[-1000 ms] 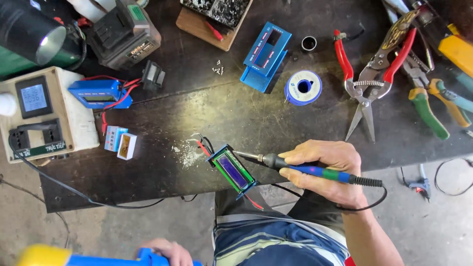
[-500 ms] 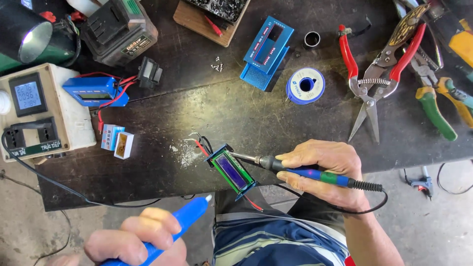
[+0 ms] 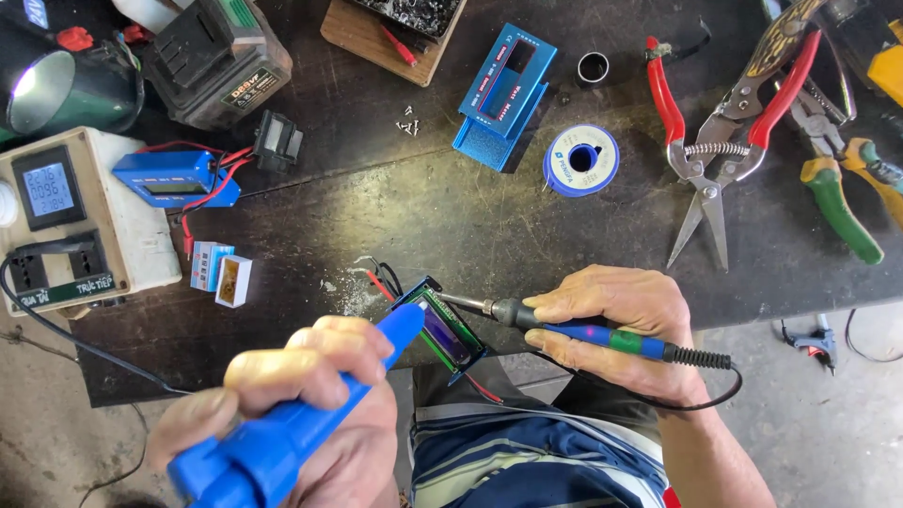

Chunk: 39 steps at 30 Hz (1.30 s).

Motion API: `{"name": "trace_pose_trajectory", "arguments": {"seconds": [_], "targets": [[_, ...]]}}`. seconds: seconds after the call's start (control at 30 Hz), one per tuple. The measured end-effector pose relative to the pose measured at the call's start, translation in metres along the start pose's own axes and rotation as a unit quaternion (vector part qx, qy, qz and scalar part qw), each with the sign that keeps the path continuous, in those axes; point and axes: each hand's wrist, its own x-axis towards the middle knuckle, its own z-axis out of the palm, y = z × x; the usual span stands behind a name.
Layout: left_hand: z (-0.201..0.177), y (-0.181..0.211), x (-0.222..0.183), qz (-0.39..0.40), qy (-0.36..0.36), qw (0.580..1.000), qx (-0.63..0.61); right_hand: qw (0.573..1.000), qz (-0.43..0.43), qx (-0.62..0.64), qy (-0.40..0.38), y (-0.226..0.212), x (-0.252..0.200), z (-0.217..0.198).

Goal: Desoldering an LCD module from a circuit board using a soldering iron and a manual solder sucker on a repair bench.

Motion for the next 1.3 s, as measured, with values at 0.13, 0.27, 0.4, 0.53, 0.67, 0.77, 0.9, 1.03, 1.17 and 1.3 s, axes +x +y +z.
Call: {"name": "trace_pose_trajectory", "arguments": {"seconds": [0.13,0.27,0.4,0.53,0.67,0.77,0.9,1.03,1.17,1.3], "targets": [[0.040,-0.049,0.010,0.297,0.145,0.919,0.216,1.000,-0.003,-0.005,-0.005,-0.001,0.002,-0.001],[0.024,-0.061,0.013,0.335,0.120,0.917,0.184,1.000,0.001,0.000,-0.004,0.000,0.001,-0.001],[0.011,-0.044,-0.004,0.272,0.094,0.947,0.142,1.000,0.000,0.002,-0.007,0.000,0.001,-0.001],[-0.001,-0.035,-0.012,0.215,0.062,0.963,0.147,1.000,0.001,-0.003,-0.009,0.000,0.002,-0.001],[-0.010,-0.025,-0.010,0.165,0.043,0.973,0.157,1.000,-0.007,-0.008,-0.010,-0.001,0.003,0.000],[-0.014,-0.028,-0.011,0.136,-0.009,0.985,0.107,1.000,-0.018,-0.011,-0.005,0.001,0.003,0.000],[0.010,-0.041,-0.008,0.221,0.081,0.960,0.149,1.000,-0.016,-0.012,-0.013,0.001,0.003,-0.001],[0.000,-0.038,-0.010,0.216,0.052,0.963,0.153,1.000,-0.017,-0.015,-0.011,0.001,0.003,-0.001],[-0.005,-0.039,-0.006,0.151,-0.013,0.980,0.132,1.000,0.001,-0.010,-0.006,-0.002,0.004,0.000],[0.020,-0.064,0.008,0.297,0.114,0.936,0.152,1.000,0.002,-0.019,-0.005,-0.002,0.004,-0.001]]}}
